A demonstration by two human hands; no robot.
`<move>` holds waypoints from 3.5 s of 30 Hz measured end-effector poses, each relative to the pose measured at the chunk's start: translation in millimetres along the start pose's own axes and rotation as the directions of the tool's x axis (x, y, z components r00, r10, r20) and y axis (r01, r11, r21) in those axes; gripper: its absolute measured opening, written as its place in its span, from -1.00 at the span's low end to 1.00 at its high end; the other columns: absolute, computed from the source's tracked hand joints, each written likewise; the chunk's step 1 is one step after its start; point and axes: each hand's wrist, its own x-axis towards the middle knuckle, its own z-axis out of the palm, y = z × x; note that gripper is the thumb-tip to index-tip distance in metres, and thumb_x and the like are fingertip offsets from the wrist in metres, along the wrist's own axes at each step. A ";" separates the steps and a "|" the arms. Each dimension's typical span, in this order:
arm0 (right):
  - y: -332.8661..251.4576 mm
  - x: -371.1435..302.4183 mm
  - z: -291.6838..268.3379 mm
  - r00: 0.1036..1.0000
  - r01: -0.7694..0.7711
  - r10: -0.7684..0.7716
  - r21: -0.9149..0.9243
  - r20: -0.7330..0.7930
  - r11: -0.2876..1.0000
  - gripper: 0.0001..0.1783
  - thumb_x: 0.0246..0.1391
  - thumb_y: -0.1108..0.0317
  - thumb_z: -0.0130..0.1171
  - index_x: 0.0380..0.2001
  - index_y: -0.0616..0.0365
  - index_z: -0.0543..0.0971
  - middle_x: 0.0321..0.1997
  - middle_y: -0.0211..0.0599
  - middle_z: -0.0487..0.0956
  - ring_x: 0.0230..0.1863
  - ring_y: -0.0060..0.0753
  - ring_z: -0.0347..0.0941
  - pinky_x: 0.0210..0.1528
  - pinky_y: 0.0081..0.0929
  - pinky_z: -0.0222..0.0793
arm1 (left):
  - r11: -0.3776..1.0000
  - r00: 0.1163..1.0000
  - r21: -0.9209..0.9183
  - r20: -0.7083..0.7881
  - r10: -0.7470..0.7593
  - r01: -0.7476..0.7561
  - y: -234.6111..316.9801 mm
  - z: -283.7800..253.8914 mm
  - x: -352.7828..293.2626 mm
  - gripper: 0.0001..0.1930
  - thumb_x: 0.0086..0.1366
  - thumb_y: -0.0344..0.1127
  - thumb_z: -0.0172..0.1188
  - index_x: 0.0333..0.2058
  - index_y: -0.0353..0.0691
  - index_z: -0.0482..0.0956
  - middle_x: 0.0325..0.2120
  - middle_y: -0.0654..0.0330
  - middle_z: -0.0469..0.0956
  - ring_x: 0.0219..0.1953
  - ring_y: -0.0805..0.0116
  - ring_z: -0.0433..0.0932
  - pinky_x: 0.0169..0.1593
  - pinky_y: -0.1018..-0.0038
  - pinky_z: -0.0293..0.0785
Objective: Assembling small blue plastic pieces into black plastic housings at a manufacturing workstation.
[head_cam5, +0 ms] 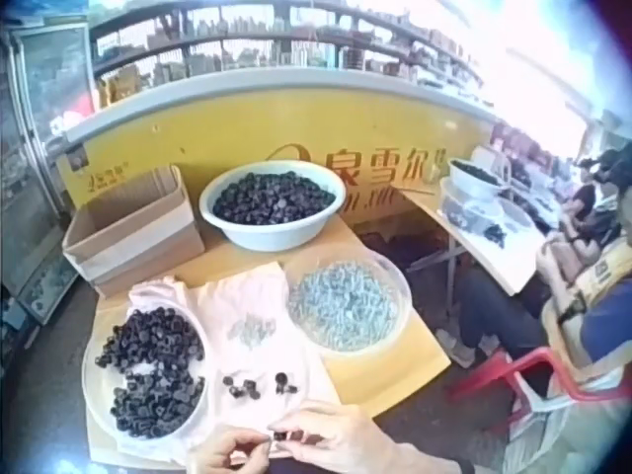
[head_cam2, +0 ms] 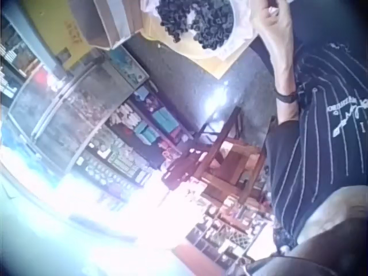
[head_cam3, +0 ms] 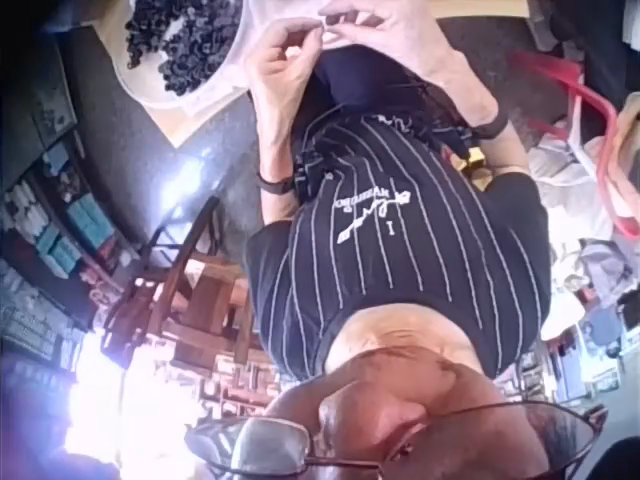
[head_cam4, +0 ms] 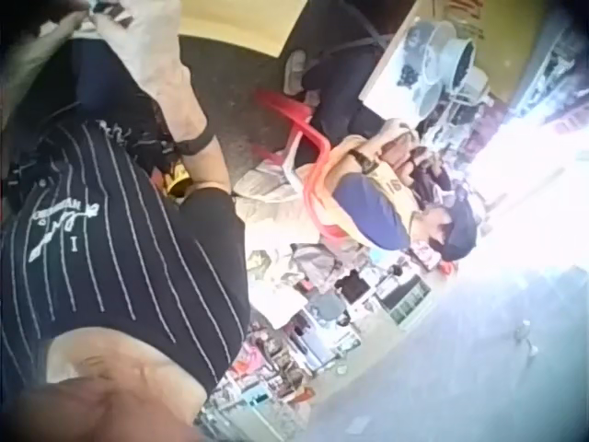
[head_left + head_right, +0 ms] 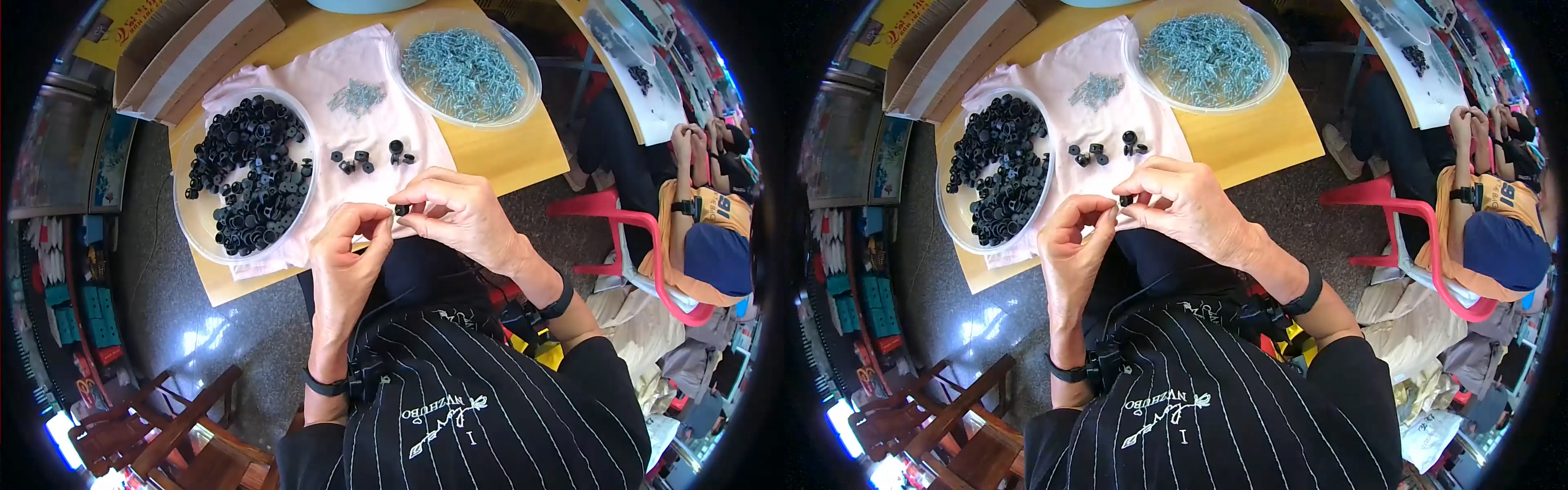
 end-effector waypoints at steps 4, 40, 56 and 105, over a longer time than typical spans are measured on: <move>5.1 -4.9 -3.3 0.999 -0.032 0.030 0.076 0.030 0.997 -0.71 0.04 0.63 0.23 -0.12 0.27 0.61 -0.22 -0.27 0.59 -0.24 -0.56 0.57 -0.21 -0.65 0.49 | 0.967 0.992 0.223 0.049 0.116 -0.124 15.4 -0.7 0.7 -0.88 0.15 -0.62 0.21 -0.31 -0.36 0.56 -0.39 0.22 0.56 -0.37 0.52 0.53 -0.23 0.61 0.44; 7.8 -18.0 -0.6 0.966 -0.137 0.245 0.650 -0.078 0.747 -0.74 0.17 0.53 0.17 -0.07 0.36 0.55 -0.21 -0.25 0.62 -0.17 -0.51 0.58 -0.09 -0.57 0.54 | 0.997 0.987 -0.049 0.149 0.061 -0.054 14.2 -0.2 19.2 -0.83 0.19 -0.66 0.21 -0.22 -0.41 0.59 -0.29 0.16 0.62 -0.26 0.49 0.60 -0.15 0.62 0.51; 26.2 -18.8 -20.6 0.912 -0.185 0.372 0.636 -0.173 0.749 -0.76 0.11 0.49 0.22 -0.14 0.32 0.54 -0.24 -0.36 0.56 -0.22 -0.67 0.49 -0.17 -0.67 0.44 | 0.601 0.955 0.757 0.102 0.277 -0.255 11.0 27.9 78.7 -0.80 0.06 -0.40 0.36 -0.33 -0.30 0.59 -0.29 0.08 0.52 -0.16 0.08 0.42 -0.07 0.28 0.36; -25.4 -24.3 8.5 0.985 -0.007 0.118 0.664 -0.123 0.748 -0.77 0.26 0.41 0.04 -0.06 0.24 0.38 -0.08 -0.01 0.57 -0.10 -0.35 0.56 -0.26 -0.49 0.60 | 0.848 0.990 -0.520 0.034 0.139 -0.101 2.6 3.3 -4.5 -0.68 0.21 -0.64 0.20 -0.04 -0.37 0.55 -0.01 0.08 0.47 -0.03 0.39 0.52 0.02 0.54 0.48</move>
